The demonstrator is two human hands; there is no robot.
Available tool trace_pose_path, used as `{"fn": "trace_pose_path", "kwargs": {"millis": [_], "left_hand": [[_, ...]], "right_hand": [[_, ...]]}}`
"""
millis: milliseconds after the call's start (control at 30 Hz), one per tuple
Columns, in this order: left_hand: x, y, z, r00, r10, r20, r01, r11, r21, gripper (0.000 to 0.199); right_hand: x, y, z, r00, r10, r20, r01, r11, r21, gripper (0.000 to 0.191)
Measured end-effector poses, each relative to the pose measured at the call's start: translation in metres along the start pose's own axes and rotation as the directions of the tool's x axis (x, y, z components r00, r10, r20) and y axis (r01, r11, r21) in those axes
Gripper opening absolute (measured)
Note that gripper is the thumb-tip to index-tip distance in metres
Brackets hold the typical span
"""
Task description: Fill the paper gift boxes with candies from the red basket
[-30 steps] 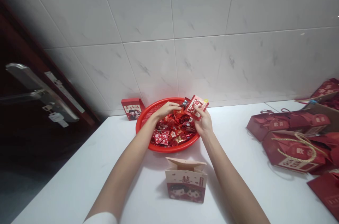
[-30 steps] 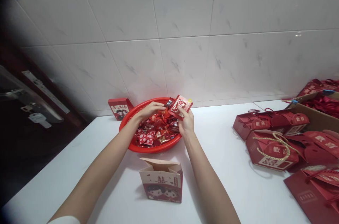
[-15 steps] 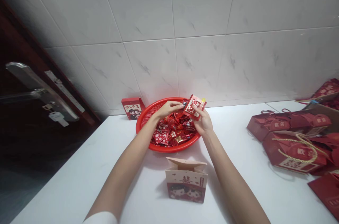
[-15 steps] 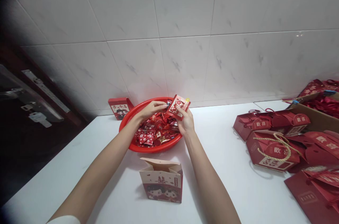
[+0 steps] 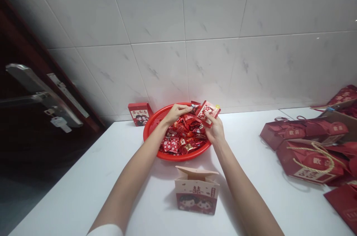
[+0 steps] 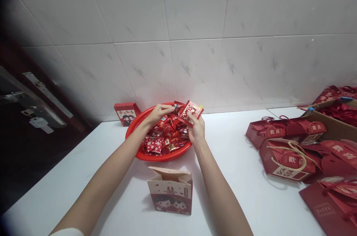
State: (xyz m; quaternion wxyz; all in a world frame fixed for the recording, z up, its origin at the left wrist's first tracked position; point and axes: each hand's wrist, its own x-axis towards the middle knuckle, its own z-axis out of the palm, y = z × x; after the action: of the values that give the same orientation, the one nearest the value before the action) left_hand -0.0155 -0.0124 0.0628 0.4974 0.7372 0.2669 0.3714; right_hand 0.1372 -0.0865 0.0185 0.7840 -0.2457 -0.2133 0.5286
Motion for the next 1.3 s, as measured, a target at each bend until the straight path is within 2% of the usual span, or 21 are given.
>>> {"fn": "trace_pose_path", "kwargs": {"millis": [300,533,733,900,1033,1133,1300], "left_hand": [[-0.002,0.0,0.004,0.998,-0.031,0.047,0.028,0.998,0.06,0.039],[0.003,-0.007,0.008,1.0,-0.029,0.005,0.029,0.998,0.047,0.043],[0.005,-0.012,0.011,0.998,-0.07,0.001,0.07,0.997,0.011,0.049],[0.007,-0.015,0.014,0.998,-0.06,0.018,0.06,0.998,0.027,0.056],[0.013,-0.026,0.012,0.996,-0.081,0.022,0.08,0.996,0.043,0.064],[0.016,-0.043,0.011,0.991,-0.119,0.058,0.104,0.97,0.219,0.053],[0.013,-0.076,0.02,0.973,-0.157,0.171,0.078,0.915,0.395,0.013]], "right_hand": [[-0.002,-0.004,0.001,0.992,0.085,0.096,-0.083,0.996,-0.021,0.031],[-0.001,-0.006,0.0,0.982,0.168,0.085,-0.163,0.985,-0.061,0.031],[-0.001,-0.004,-0.002,0.969,0.213,0.123,-0.206,0.976,-0.074,0.033],[0.001,-0.001,-0.002,0.99,0.142,-0.001,-0.141,0.986,-0.084,0.03],[0.002,-0.001,-0.001,0.992,0.096,-0.083,-0.1,0.994,-0.039,0.026],[0.003,-0.001,-0.001,0.991,0.094,-0.097,-0.092,0.996,0.02,0.023],[0.006,0.002,-0.004,0.988,0.105,-0.114,-0.102,0.994,0.03,0.021]]}}
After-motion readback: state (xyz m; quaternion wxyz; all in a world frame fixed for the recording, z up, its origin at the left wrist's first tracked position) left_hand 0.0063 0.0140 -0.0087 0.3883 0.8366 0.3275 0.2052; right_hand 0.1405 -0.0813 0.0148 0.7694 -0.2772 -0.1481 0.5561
